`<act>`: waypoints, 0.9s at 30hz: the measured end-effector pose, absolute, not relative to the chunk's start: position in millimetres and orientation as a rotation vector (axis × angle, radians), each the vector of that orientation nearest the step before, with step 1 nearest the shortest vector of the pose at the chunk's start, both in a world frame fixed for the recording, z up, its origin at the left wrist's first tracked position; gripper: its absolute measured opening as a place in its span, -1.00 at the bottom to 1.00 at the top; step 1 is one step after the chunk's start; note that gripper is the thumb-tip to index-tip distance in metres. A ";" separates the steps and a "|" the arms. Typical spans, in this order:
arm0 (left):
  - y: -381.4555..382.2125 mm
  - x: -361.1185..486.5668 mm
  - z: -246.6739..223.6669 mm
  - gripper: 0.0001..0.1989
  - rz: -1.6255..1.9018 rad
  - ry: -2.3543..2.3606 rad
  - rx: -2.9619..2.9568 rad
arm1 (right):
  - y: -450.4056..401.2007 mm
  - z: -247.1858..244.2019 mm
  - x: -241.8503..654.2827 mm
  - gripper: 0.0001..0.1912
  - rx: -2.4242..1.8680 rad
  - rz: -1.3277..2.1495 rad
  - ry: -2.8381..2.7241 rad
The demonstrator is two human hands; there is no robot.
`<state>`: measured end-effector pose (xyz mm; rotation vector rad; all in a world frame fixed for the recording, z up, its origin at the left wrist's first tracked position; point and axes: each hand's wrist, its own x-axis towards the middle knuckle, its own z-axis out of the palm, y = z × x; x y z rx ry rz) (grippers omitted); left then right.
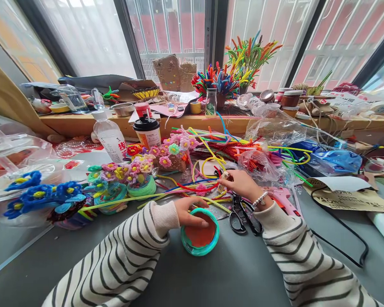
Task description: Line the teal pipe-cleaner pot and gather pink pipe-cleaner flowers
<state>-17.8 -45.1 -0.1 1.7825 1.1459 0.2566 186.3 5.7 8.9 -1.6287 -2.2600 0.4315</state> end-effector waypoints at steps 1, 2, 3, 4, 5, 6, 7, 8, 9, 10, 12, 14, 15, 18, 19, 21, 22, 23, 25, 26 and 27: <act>-45.9 -17.7 1.4 -0.44 0.298 1.131 1.792 | 5.5 7.9 184.9 -0.73 -1.630 0.433 -2.268; -47.1 -17.9 3.1 -0.44 0.349 1.126 1.795 | 5.2 7.2 183.6 -0.73 -1.634 0.434 -2.274; -48.7 -18.2 5.2 -0.46 0.403 1.135 1.798 | 4.8 6.6 182.4 -0.72 -1.639 0.433 -2.279; -50.7 -18.5 7.9 -0.49 0.462 1.160 1.813 | 4.5 6.2 181.3 -0.72 -1.645 0.428 -2.280; -53.2 -18.8 11.2 -0.53 0.532 1.193 1.851 | 4.2 5.8 180.4 -0.73 -1.652 0.421 -2.280; -56.2 -18.8 14.9 -0.59 0.613 1.228 1.917 | 3.9 5.4 179.5 -0.73 -1.659 0.410 -2.278; -59.9 -18.6 18.8 -0.66 0.699 1.243 2.011 | 3.8 5.0 178.8 -0.74 -1.665 0.398 -2.276; -64.2 -17.9 22.3 -0.73 0.780 1.225 2.125 | 3.7 4.5 178.2 -0.74 -1.672 0.387 -2.275; -69.2 -16.9 24.9 -0.79 0.833 1.183 2.252 | 3.7 3.9 177.7 -0.73 -1.680 0.376 -2.275; -74.6 -15.5 26.1 -0.82 0.829 1.116 2.362 | 3.7 3.0 177.2 -0.74 -1.688 0.366 -2.275; -85.9 -12.2 23.7 -0.80 0.657 0.952 2.534 | 3.9 0.6 176.2 -0.77 -1.706 0.344 -2.277; -95.5 -9.1 15.4 -0.66 0.512 0.851 2.677 | 4.0 -2.5 175.1 -0.81 -1.726 0.319 -2.272; -98.9 -7.9 10.0 -0.59 0.454 0.833 2.730 | 4.1 -4.1 174.5 -0.82 -1.738 0.304 -2.264; -103.6 -5.9 -4.7 -0.47 0.286 0.892 2.805 | 4.9 -8.0 173.6 -0.85 -1.777 0.263 -2.218; -103.8 -5.5 -7.8 -0.48 0.252 0.924 2.818 | 5.3 -8.8 173.6 -0.85 -1.789 0.253 -2.202; -103.4 -4.7 -11.3 -0.53 0.215 0.976 2.833 | 6.1 -9.2 174.2 -0.81 -1.805 0.241 -2.173; -103.1 -4.1 -12.0 -0.55 0.207 0.992 2.838 | 6.4 -9.0 174.8 -0.79 -1.807 0.239 -2.163; -103.0 -3.3 -12.5 -0.57 0.206 1.005 2.842 | 6.7 -8.7 175.4 -0.77 -1.805 0.240 -2.153; -103.3 -1.8 -13.7 -0.59 0.211 1.026 2.854 | 7.0 -7.8 176.9 -0.74 -1.788 0.245 -2.138; -103.6 -1.2 -14.6 -0.61 0.214 1.034 2.862 | 7.2 -7.4 177.7 -0.72 -1.778 0.248 -2.131; -104.1 -0.7 -15.5 -0.61 0.214 1.043 2.872 | 7.3 -7.0 178.5 -0.71 -1.767 0.250 -2.124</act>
